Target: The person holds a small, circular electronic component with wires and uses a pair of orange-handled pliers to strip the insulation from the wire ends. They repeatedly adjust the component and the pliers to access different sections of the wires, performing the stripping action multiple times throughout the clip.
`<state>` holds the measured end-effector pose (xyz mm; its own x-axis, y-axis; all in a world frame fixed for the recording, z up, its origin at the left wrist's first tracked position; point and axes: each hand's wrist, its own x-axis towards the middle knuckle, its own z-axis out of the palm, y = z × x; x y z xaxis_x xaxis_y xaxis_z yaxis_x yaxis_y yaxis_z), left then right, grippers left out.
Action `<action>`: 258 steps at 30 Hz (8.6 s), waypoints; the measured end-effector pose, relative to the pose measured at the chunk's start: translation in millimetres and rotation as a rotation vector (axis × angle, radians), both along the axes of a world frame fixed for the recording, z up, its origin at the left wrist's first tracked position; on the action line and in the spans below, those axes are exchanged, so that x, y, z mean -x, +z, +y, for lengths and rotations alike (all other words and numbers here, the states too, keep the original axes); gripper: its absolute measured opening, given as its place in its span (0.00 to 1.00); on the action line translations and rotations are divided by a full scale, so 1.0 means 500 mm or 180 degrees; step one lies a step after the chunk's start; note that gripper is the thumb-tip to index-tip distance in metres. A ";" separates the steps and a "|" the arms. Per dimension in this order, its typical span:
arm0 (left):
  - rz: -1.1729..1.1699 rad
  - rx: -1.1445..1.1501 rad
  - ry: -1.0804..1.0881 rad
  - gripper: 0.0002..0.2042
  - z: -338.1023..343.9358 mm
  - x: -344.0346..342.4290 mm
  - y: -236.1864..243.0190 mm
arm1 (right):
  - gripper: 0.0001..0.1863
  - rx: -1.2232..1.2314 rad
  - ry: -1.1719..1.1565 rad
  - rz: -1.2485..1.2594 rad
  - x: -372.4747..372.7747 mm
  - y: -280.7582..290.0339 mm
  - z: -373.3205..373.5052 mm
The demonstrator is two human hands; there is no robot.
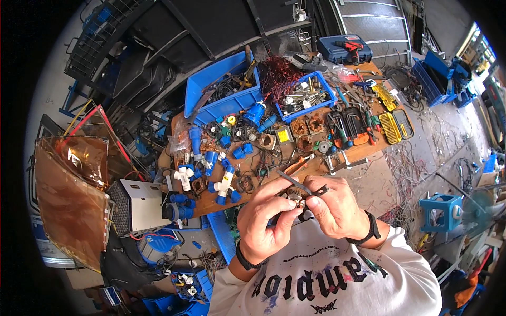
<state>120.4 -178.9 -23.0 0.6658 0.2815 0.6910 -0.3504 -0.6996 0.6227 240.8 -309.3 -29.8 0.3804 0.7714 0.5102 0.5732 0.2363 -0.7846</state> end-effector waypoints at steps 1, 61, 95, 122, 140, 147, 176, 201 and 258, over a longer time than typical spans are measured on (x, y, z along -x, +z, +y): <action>0.0056 0.0024 -0.0017 0.12 -0.001 0.002 0.000 | 0.11 -0.0021 0.0000 -0.0011 0.000 -0.001 0.000; 0.0140 0.0962 0.0400 0.10 0.281 0.206 -0.013 | 0.28 0.1053 0.1256 0.3262 0.168 -0.023 0.286; 0.0101 0.0176 -0.0021 0.10 0.393 0.254 0.006 | 0.16 0.0506 -0.0099 0.0244 0.263 -0.025 0.341; 0.0212 -0.0859 -0.0316 0.15 0.420 0.246 0.036 | 0.13 0.0741 -0.0180 -0.0672 0.245 0.030 0.331; 0.0208 -0.0667 -0.0210 0.13 0.411 0.259 0.034 | 0.15 0.0731 -0.0198 -0.0420 0.258 0.020 0.328; 0.0318 -0.0101 -0.0157 0.15 0.388 0.260 0.033 | 0.19 0.0813 0.0169 0.1146 0.258 0.019 0.327; 0.0489 0.0571 0.0102 0.11 0.345 0.261 -0.004 | 0.16 0.0662 -0.0461 0.0318 0.294 -0.027 0.333; 0.0340 0.0902 0.0096 0.15 0.329 0.260 -0.007 | 0.09 0.0611 -0.0418 -0.0067 0.291 -0.019 0.333; 0.0287 0.2281 -0.1330 0.27 0.355 0.257 -0.044 | 0.18 0.0527 0.0276 0.2353 0.267 -0.009 0.310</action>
